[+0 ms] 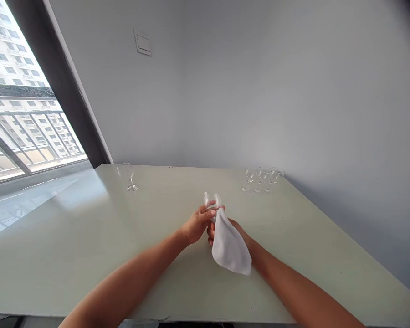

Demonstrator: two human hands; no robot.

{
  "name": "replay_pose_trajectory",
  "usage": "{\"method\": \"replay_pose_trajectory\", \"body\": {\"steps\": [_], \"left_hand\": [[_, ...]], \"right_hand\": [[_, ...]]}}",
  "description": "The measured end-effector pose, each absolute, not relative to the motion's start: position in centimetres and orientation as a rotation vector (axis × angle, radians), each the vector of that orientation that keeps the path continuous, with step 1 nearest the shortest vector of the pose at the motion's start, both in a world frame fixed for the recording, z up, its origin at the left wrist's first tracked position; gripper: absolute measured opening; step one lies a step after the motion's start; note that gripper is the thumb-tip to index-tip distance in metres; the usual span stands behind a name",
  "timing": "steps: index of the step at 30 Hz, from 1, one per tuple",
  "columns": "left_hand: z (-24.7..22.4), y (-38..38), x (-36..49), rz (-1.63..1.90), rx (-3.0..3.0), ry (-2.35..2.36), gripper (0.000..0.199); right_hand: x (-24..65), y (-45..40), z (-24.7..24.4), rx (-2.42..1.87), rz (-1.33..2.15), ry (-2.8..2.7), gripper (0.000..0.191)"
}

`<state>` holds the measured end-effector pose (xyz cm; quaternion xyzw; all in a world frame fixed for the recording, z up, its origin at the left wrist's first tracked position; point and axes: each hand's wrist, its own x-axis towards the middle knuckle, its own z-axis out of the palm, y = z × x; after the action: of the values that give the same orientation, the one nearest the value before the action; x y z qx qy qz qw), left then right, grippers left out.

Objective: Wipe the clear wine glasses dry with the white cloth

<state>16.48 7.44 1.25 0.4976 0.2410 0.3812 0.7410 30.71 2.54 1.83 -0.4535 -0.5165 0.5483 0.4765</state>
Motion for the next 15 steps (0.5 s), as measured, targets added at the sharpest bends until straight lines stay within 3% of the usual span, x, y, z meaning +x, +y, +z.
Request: {"method": "replay_pose_trajectory", "body": {"steps": [3, 5, 10, 15], "left_hand": [[1.6, 7.5, 16.1, 0.861, 1.101, 0.533, 0.056], [1.8, 7.5, 16.0, 0.914, 1.130, 0.613, 0.057], [1.9, 7.3, 16.2, 1.003, 1.112, 0.702, 0.063], [1.7, 7.5, 16.4, 1.150, 1.092, 0.815, 0.061]], "right_hand": [[30.7, 2.5, 1.9, -0.991, 1.746, -1.266, 0.029], [30.9, 2.9, 1.8, -0.966, 1.831, -1.271, 0.022], [31.1, 4.2, 1.1, -1.143, 1.324, -1.635, 0.007], [31.4, 4.5, 0.7, -1.203, 0.652, -1.803, 0.025]]}}
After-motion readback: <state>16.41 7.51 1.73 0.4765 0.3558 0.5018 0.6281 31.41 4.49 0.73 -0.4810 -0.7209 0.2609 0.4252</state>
